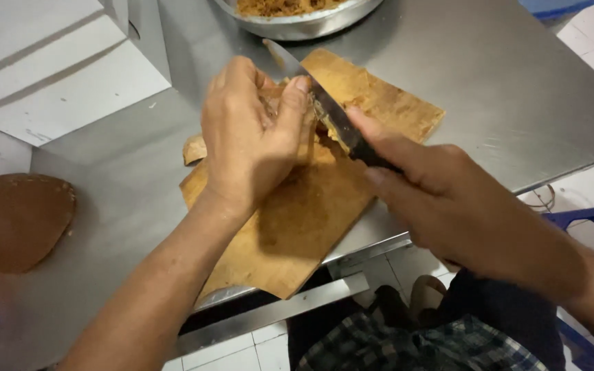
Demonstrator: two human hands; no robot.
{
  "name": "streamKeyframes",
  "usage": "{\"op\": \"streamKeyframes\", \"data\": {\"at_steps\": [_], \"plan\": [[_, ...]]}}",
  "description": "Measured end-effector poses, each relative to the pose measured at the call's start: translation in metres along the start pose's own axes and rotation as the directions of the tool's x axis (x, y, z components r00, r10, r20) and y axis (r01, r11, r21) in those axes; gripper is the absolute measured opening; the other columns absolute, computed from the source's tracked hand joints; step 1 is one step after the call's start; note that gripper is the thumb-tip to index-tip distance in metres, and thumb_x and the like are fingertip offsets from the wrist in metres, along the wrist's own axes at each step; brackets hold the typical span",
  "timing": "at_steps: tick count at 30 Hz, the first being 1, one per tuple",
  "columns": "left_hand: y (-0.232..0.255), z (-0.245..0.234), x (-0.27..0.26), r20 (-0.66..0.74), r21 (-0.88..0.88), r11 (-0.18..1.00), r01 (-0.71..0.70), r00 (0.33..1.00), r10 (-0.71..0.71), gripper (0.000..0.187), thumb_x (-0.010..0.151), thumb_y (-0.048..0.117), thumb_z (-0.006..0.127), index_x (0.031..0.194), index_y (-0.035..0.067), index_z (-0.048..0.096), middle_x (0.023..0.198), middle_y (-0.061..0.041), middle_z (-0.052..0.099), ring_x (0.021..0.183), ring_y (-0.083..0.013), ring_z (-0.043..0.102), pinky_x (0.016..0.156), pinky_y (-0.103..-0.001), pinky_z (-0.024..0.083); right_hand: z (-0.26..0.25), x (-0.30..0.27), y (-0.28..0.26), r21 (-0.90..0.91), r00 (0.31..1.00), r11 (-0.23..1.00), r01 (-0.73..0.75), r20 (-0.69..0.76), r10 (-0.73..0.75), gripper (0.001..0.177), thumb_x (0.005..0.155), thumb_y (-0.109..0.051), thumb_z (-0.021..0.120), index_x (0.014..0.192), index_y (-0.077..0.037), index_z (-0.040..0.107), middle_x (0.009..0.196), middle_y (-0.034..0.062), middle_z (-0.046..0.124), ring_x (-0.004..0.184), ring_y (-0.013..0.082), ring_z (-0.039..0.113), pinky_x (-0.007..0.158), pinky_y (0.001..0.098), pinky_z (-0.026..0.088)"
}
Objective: Shaving a block of palm sugar into small pieces on a wooden cutting board using a knife
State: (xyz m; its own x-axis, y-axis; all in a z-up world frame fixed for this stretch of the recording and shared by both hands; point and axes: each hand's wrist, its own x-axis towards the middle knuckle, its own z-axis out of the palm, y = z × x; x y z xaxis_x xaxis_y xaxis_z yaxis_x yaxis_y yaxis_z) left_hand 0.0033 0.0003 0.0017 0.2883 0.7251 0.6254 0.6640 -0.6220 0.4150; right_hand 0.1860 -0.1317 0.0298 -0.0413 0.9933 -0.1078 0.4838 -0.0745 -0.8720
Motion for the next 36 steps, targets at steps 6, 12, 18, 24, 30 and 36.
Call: {"op": "streamKeyframes", "data": {"at_steps": [6,12,18,24,30,36], "plan": [[-0.005,0.004,-0.001,-0.057,-0.038,0.997,-0.071,0.996,0.069,0.034,0.095,0.034,0.066,0.084,0.008,0.047,0.075,-0.005,0.055,0.074,-0.0272,0.054,0.064,-0.043,0.038,0.008,0.003,0.014,-0.049,0.981,0.980,0.192,0.052,-0.189,0.071,0.100,-0.020,0.048,0.167,-0.017,0.027,0.090,0.0017,0.078,0.050,0.0105,0.051,0.050,0.0290,0.044],[-0.006,0.005,-0.002,-0.079,-0.061,0.995,-0.082,0.994,0.077,0.035,0.095,0.036,0.067,0.083,0.009,0.049,0.064,0.001,0.046,0.071,-0.0224,0.054,0.065,-0.040,0.040,0.012,0.018,0.019,-0.096,0.906,0.901,0.423,0.056,-0.419,0.062,0.102,-0.013,0.047,0.160,-0.003,0.027,0.160,0.0163,0.046,0.141,0.0249,0.051,0.104,0.0345,0.041],[-0.004,0.003,0.000,-0.072,-0.065,0.990,-0.122,0.991,0.117,0.034,0.095,0.033,0.066,0.084,0.007,0.048,0.066,-0.001,0.052,0.072,-0.0258,0.055,0.066,-0.042,0.041,0.018,0.036,-0.007,-0.197,0.985,0.980,0.018,0.171,0.016,0.074,0.099,-0.027,0.045,0.170,-0.031,0.024,0.084,0.0080,0.072,0.064,0.0208,0.063,0.059,0.0357,0.051],[-0.002,-0.007,0.002,0.000,-0.034,0.990,-0.135,0.991,0.135,0.035,0.098,0.038,0.060,0.088,0.007,0.049,0.079,-0.010,0.056,0.079,-0.0362,0.054,0.068,-0.049,0.037,0.014,0.038,-0.009,-0.339,0.985,0.932,0.128,0.156,-0.079,0.064,0.099,-0.039,0.042,0.160,-0.023,0.034,0.124,0.0134,0.073,0.109,0.0287,0.072,0.090,0.0403,0.049],[0.004,-0.022,0.004,0.371,0.110,0.992,0.064,0.923,-0.100,0.042,0.067,0.040,0.068,0.095,0.013,0.051,0.100,-0.006,0.049,0.096,-0.0245,0.046,0.077,-0.038,0.044,-0.013,0.017,-0.004,-0.010,0.951,0.957,-0.291,0.106,0.291,0.077,0.094,-0.036,0.052,0.168,-0.051,0.035,0.056,0.0067,0.037,0.039,0.0207,0.037,0.029,0.0389,0.037],[0.005,-0.033,0.006,0.237,-0.407,0.856,0.318,0.942,-0.238,0.039,0.063,0.027,0.083,0.088,0.012,0.057,0.076,0.001,0.059,0.068,-0.0105,0.051,0.062,-0.029,0.042,-0.022,0.004,0.020,0.098,0.990,0.993,-0.060,0.135,0.046,0.071,0.096,-0.045,0.047,0.166,-0.041,0.033,0.049,-0.0017,0.049,0.034,0.0110,0.044,0.025,0.0254,0.037]]}}
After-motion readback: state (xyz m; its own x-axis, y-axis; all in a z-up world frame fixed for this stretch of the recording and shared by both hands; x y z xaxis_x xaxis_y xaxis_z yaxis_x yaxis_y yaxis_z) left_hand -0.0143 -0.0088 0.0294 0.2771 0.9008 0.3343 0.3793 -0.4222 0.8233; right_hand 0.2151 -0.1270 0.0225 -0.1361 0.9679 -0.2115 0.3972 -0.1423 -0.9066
